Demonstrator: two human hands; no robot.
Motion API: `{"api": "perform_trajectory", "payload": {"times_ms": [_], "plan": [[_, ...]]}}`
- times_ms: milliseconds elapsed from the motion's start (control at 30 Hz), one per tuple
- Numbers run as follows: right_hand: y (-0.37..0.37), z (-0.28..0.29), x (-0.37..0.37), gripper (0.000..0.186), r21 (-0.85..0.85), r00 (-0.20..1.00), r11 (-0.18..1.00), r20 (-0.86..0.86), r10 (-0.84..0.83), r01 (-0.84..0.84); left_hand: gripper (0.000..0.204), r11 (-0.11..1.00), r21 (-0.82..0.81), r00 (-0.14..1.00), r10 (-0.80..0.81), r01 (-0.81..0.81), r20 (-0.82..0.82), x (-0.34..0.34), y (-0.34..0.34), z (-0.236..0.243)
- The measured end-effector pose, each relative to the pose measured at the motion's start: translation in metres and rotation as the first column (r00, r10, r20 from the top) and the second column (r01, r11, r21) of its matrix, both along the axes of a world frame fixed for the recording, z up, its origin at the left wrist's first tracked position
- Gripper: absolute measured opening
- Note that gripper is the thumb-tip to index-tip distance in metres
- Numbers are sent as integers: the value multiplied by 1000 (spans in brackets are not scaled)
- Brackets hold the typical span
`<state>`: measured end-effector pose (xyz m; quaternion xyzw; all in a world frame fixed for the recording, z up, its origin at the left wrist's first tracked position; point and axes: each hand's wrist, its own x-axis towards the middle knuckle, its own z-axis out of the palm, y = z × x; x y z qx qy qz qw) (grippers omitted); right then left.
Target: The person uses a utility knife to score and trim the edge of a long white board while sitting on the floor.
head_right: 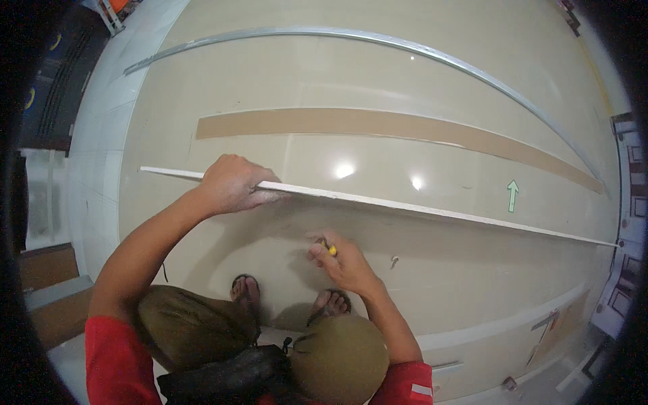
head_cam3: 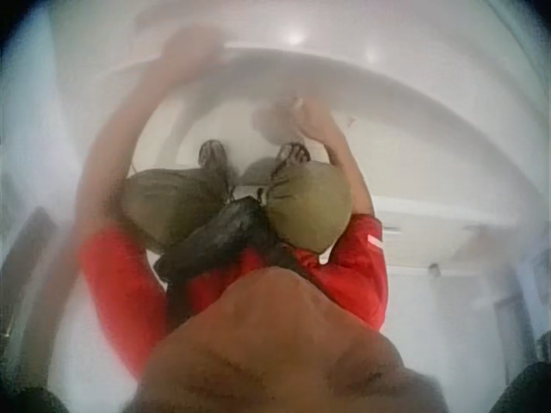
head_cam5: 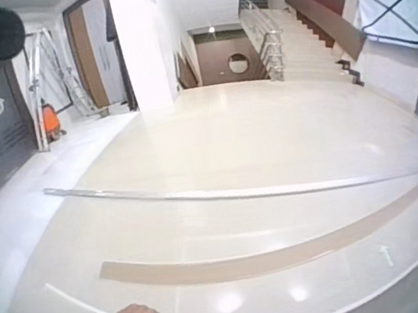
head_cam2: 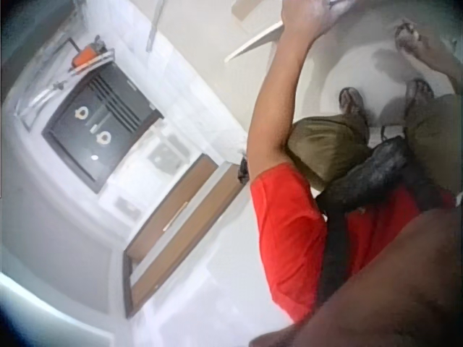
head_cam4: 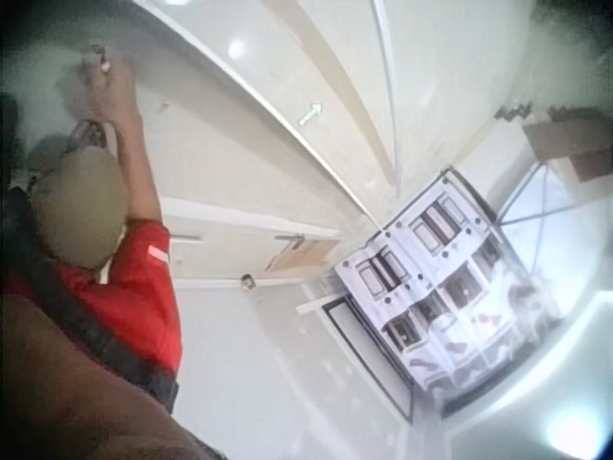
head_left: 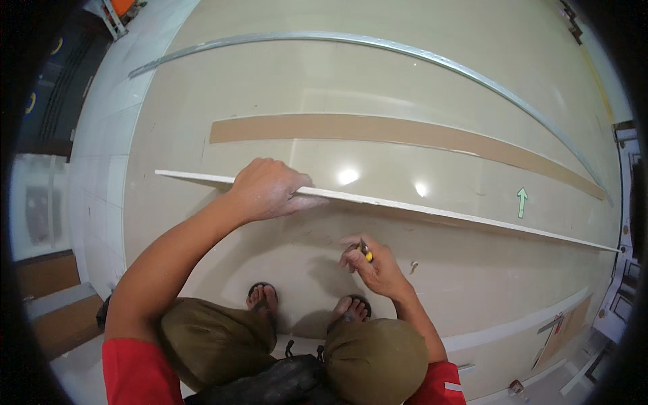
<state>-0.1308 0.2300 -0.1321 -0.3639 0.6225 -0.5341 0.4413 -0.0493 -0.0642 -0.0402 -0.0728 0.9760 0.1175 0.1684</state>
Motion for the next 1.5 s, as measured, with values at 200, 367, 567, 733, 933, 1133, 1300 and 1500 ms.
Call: {"api": "perform_trajectory", "payload": {"times_ms": [200, 367, 567, 733, 933, 1133, 1300, 1500], "plan": [[-4, 18, 8, 26, 183, 987, 977, 93, -131, 112, 43, 989, 149, 995, 31, -17, -92, 10, -9, -4], [7, 3, 13, 25, -65, 958, 959, 100, -269, 276, 36, 992, 121, 988, 3, 16, -154, 24, -29, -1], [-2, -12, 35, 35, -91, 894, 894, 140, -425, 439, 30, 995, 34, 991, 100, -98, -90, 73, -75, 16], [-24, -7, 40, 33, -232, 858, 826, 166, -486, 513, 37, 983, 5, 967, 183, -185, -175, 95, -80, 3], [-47, -38, 43, 27, -223, 780, 748, 148, -608, 625, 38, 987, -82, 979, 122, -137, -166, 88, -84, 4], [-68, -53, 47, 31, -252, 718, 674, 201, -666, 695, 38, 982, -145, 983, 100, -123, -155, 90, -85, 0], [-70, -54, 47, 32, -232, 718, 681, 184, -671, 695, 46, 980, -110, 973, 142, -164, -182, 88, -80, 3], [-75, -50, 43, 35, -281, 731, 675, 221, -646, 682, 45, 988, -120, 966, 68, -101, -249, 87, -85, -2]]}}
